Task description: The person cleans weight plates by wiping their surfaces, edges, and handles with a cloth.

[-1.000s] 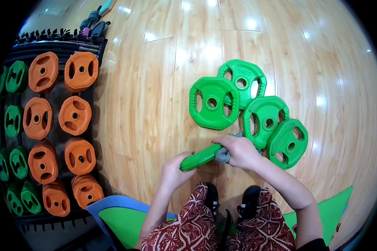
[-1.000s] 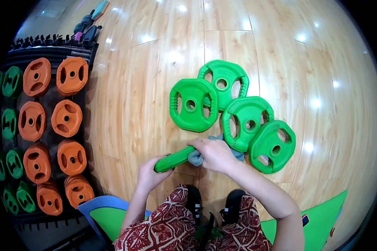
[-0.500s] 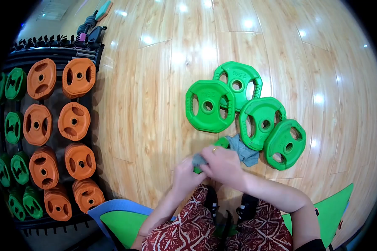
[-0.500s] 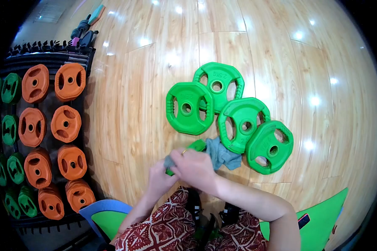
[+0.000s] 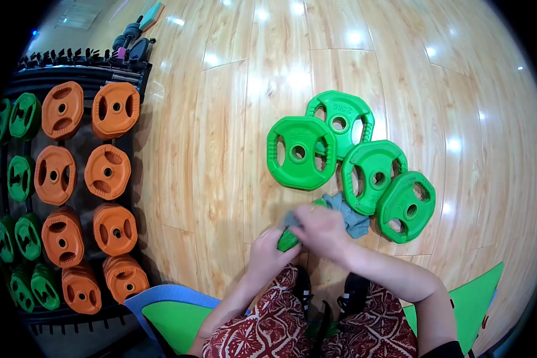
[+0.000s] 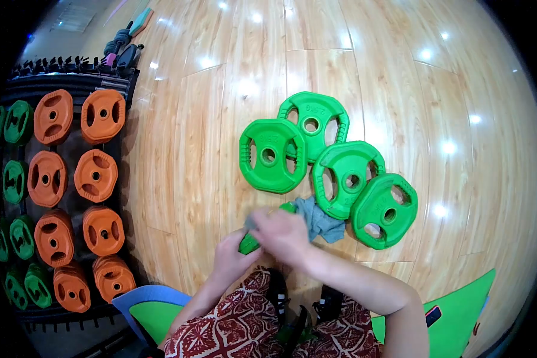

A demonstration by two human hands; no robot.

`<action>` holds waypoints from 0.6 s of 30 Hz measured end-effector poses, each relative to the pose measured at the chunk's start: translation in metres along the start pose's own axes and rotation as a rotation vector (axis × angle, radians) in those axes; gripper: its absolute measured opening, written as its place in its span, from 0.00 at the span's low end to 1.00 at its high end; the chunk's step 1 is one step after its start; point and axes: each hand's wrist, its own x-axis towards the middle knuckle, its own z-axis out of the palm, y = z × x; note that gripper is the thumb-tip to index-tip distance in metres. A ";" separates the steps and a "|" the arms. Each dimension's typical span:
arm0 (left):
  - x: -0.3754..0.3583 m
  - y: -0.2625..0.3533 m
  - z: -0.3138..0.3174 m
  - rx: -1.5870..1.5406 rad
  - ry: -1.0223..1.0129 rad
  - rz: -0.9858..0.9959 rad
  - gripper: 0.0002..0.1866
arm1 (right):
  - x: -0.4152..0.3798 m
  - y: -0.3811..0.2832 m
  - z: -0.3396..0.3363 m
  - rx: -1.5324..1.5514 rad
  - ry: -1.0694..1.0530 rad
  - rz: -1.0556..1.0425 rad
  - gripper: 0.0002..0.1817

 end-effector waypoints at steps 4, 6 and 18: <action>0.000 -0.003 0.003 -0.219 0.080 -0.013 0.21 | 0.000 0.051 0.007 -0.067 0.111 0.269 0.12; 0.002 -0.003 0.002 -0.180 0.105 0.057 0.21 | 0.001 0.050 0.007 -0.063 0.107 0.356 0.12; 0.002 -0.004 -0.025 0.084 -0.062 -0.061 0.20 | -0.005 0.059 0.014 0.291 -0.062 0.521 0.15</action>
